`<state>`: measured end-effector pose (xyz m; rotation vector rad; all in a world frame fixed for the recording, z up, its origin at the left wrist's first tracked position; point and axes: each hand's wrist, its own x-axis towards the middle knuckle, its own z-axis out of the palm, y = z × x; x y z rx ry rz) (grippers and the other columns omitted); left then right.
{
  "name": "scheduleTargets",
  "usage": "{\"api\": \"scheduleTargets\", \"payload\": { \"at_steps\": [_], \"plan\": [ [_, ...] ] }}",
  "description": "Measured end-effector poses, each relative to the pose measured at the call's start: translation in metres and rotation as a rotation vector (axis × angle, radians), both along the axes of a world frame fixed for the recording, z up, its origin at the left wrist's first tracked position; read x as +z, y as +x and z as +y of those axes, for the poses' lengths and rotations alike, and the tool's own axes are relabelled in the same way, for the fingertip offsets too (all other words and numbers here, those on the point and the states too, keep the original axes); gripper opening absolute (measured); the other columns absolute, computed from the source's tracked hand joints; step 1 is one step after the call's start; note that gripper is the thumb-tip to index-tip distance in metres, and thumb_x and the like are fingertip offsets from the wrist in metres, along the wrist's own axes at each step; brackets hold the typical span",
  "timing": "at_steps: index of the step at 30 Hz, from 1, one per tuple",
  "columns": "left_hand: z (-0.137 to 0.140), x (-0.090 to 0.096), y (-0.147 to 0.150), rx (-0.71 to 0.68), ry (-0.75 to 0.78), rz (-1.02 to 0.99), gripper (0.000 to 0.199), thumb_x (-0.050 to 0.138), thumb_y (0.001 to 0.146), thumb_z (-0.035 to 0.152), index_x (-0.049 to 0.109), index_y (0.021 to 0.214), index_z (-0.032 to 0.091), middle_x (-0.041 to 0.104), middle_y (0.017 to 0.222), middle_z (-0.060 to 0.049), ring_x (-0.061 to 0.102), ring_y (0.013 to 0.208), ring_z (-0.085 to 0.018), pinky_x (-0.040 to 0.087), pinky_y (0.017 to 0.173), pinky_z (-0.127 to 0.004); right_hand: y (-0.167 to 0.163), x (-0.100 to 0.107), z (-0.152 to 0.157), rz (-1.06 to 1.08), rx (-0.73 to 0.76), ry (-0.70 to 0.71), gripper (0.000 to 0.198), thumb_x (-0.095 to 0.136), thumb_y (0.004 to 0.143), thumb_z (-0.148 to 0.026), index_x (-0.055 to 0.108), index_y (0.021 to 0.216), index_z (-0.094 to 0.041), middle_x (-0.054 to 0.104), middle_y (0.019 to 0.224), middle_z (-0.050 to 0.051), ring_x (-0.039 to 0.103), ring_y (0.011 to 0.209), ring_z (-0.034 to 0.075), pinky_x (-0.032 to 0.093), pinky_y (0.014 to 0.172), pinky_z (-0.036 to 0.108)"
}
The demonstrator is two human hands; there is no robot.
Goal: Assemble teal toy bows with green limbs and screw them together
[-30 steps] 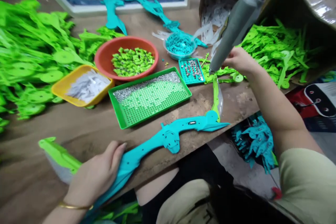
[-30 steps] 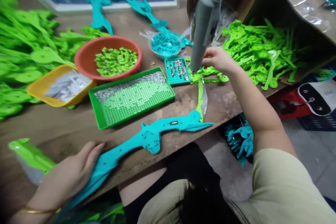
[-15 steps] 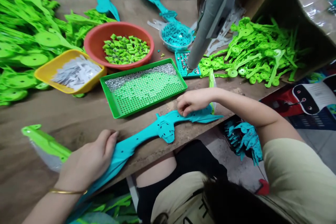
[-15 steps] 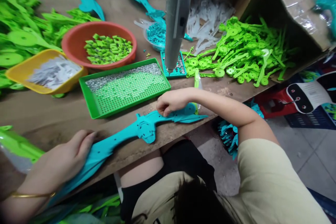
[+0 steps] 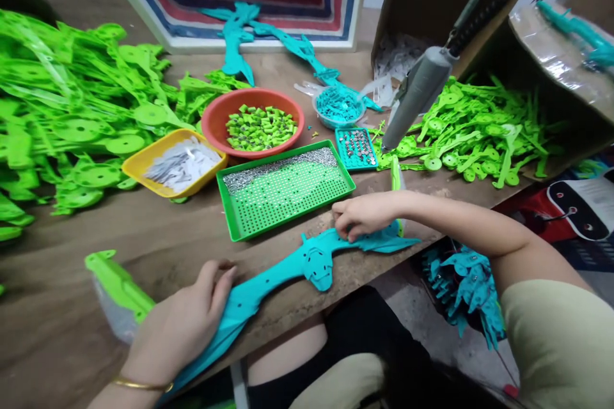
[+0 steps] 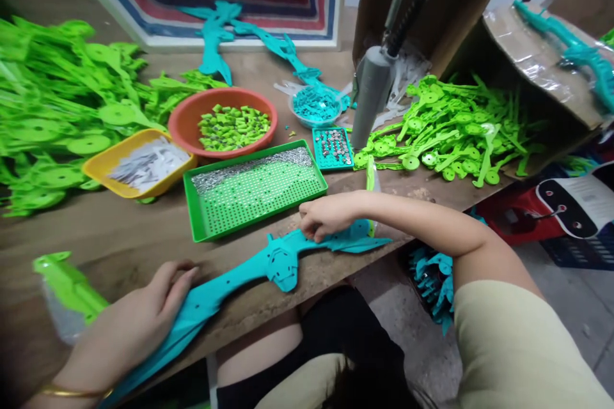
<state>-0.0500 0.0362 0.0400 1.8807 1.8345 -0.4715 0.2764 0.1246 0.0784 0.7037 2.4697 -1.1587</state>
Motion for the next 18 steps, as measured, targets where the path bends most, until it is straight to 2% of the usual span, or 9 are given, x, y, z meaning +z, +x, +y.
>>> {"api": "scheduleTargets", "payload": {
  "at_steps": [1, 4, 5, 7, 10, 13, 16, 18],
  "plan": [
    [0.000, 0.000, 0.000, 0.002, 0.005, -0.008, 0.052, 0.010, 0.093, 0.050, 0.047, 0.115, 0.021, 0.075, 0.081, -0.012, 0.072, 0.084, -0.035, 0.048, 0.070, -0.040, 0.003, -0.004, -0.003, 0.020, -0.078, -0.018, 0.010, 0.065, 0.084, -0.019, 0.066, 0.093, -0.016, 0.056, 0.107, 0.006, 0.055, 0.091, 0.014, 0.043, 0.080, 0.026],
    [-0.001, -0.001, -0.002, 0.012, 0.041, -0.019, 0.050, 0.013, 0.093, 0.049, 0.049, 0.114, 0.021, 0.075, 0.081, -0.011, 0.072, 0.083, -0.035, 0.048, 0.068, -0.040, 0.011, -0.015, -0.012, 0.049, -0.374, -0.135, 0.036, 0.068, 0.083, -0.023, 0.057, 0.116, -0.015, 0.062, 0.109, 0.007, 0.059, 0.095, 0.015, 0.047, 0.082, 0.026],
    [-0.002, -0.001, -0.002, 0.013, 0.052, -0.009, 0.050, 0.013, 0.093, 0.048, 0.050, 0.114, 0.021, 0.075, 0.080, -0.011, 0.072, 0.082, -0.035, 0.048, 0.067, -0.039, 0.013, -0.018, -0.014, 0.047, -0.428, -0.177, 0.043, 0.068, 0.083, -0.025, 0.054, 0.122, -0.014, 0.064, 0.110, 0.008, 0.060, 0.096, 0.015, 0.047, 0.082, 0.026],
    [-0.004, -0.001, -0.001, 0.010, 0.075, 0.011, 0.051, 0.013, 0.093, 0.048, 0.051, 0.113, 0.020, 0.074, 0.078, -0.011, 0.072, 0.079, -0.034, 0.047, 0.064, -0.038, 0.015, -0.022, -0.015, 0.034, -0.431, -0.218, 0.043, 0.066, 0.084, -0.026, 0.055, 0.124, -0.014, 0.066, 0.113, 0.009, 0.062, 0.098, 0.015, 0.048, 0.083, 0.026],
    [-0.006, -0.002, 0.001, 0.001, 0.117, 0.043, 0.052, 0.014, 0.094, 0.048, 0.052, 0.113, 0.019, 0.074, 0.078, -0.011, 0.071, 0.077, -0.033, 0.045, 0.062, -0.036, 0.010, -0.026, -0.013, 0.031, -0.393, -0.188, 0.032, 0.063, 0.085, -0.024, 0.062, 0.115, -0.013, 0.068, 0.112, 0.009, 0.062, 0.095, 0.016, 0.047, 0.081, 0.027],
    [-0.007, -0.002, 0.002, -0.024, 0.128, 0.083, 0.053, 0.013, 0.094, 0.047, 0.053, 0.113, 0.019, 0.073, 0.079, -0.013, 0.071, 0.078, -0.034, 0.043, 0.062, -0.035, 0.004, -0.029, -0.016, 0.015, -0.452, -0.179, 0.029, 0.065, 0.082, -0.022, 0.066, 0.110, -0.014, 0.070, 0.108, 0.008, 0.063, 0.092, 0.017, 0.048, 0.078, 0.027],
    [-0.006, 0.001, -0.001, -0.080, 0.110, 0.080, 0.052, 0.013, 0.094, 0.048, 0.056, 0.107, 0.020, 0.072, 0.076, -0.011, 0.070, 0.077, -0.034, 0.041, 0.062, -0.035, 0.015, -0.020, -0.029, 0.069, -0.493, -0.020, 0.027, 0.063, 0.085, -0.030, 0.068, 0.107, -0.017, 0.070, 0.106, 0.008, 0.063, 0.098, 0.021, 0.048, 0.088, 0.034],
    [-0.008, 0.003, -0.002, -0.088, 0.089, 0.052, 0.050, 0.015, 0.094, 0.049, 0.057, 0.102, 0.022, 0.071, 0.073, -0.010, 0.069, 0.076, -0.033, 0.041, 0.062, -0.035, 0.038, -0.006, -0.037, 0.236, -0.637, 0.232, 0.029, 0.054, 0.091, -0.037, 0.067, 0.111, -0.021, 0.068, 0.109, 0.009, 0.061, 0.104, 0.021, 0.047, 0.092, 0.037]
  ]
}}
